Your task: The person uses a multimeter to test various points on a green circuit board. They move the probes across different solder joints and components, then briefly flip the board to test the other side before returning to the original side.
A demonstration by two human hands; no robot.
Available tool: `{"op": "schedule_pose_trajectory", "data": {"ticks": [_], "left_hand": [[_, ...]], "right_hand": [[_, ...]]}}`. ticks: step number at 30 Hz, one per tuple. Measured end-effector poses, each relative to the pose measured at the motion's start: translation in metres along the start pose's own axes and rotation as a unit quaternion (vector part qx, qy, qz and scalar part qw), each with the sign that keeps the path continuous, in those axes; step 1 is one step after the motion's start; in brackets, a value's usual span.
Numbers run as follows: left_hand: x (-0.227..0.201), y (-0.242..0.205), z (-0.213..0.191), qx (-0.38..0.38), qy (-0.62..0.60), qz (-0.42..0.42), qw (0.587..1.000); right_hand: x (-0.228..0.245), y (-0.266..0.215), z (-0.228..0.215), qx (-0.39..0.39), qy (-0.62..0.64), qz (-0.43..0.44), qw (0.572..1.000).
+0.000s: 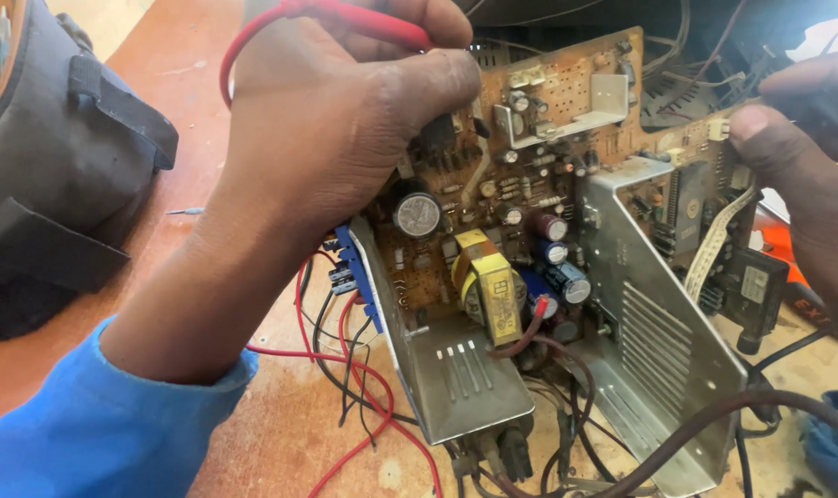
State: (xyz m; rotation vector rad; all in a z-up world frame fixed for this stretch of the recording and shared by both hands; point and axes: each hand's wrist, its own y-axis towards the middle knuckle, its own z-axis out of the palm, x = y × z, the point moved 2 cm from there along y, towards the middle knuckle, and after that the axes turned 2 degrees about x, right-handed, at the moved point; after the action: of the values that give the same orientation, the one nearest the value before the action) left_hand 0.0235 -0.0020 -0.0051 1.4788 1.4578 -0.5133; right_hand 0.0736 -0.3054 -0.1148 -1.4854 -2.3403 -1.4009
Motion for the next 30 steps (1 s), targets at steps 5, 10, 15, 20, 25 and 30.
{"op": "schedule_pose_trajectory", "data": {"ticks": [5,10,15,20,25,30], "left_hand": [[0.001,0.0,-0.004,-0.001,0.031,-0.019,0.999],[0.007,0.003,-0.004,0.02,0.032,0.016,0.999],[0.009,0.005,-0.002,0.018,0.026,0.029,0.999],[0.011,0.009,0.003,0.02,-0.007,0.034,0.999],[0.008,0.009,0.005,0.004,0.021,0.018,1.0],[0.012,0.01,0.005,-0.005,0.026,0.042,0.999]], "right_hand": [[-0.021,0.008,0.012,0.018,0.027,-0.005,0.999],[-0.022,0.012,0.019,0.052,0.081,0.035,0.995],[-0.012,0.007,0.013,0.066,0.062,0.096,0.991],[-0.011,-0.001,0.004,0.0,-0.007,0.003,1.0],[-0.002,-0.001,-0.003,-0.009,-0.023,0.007,1.0],[-0.001,-0.001,-0.002,-0.013,-0.018,0.019,1.0]]}}
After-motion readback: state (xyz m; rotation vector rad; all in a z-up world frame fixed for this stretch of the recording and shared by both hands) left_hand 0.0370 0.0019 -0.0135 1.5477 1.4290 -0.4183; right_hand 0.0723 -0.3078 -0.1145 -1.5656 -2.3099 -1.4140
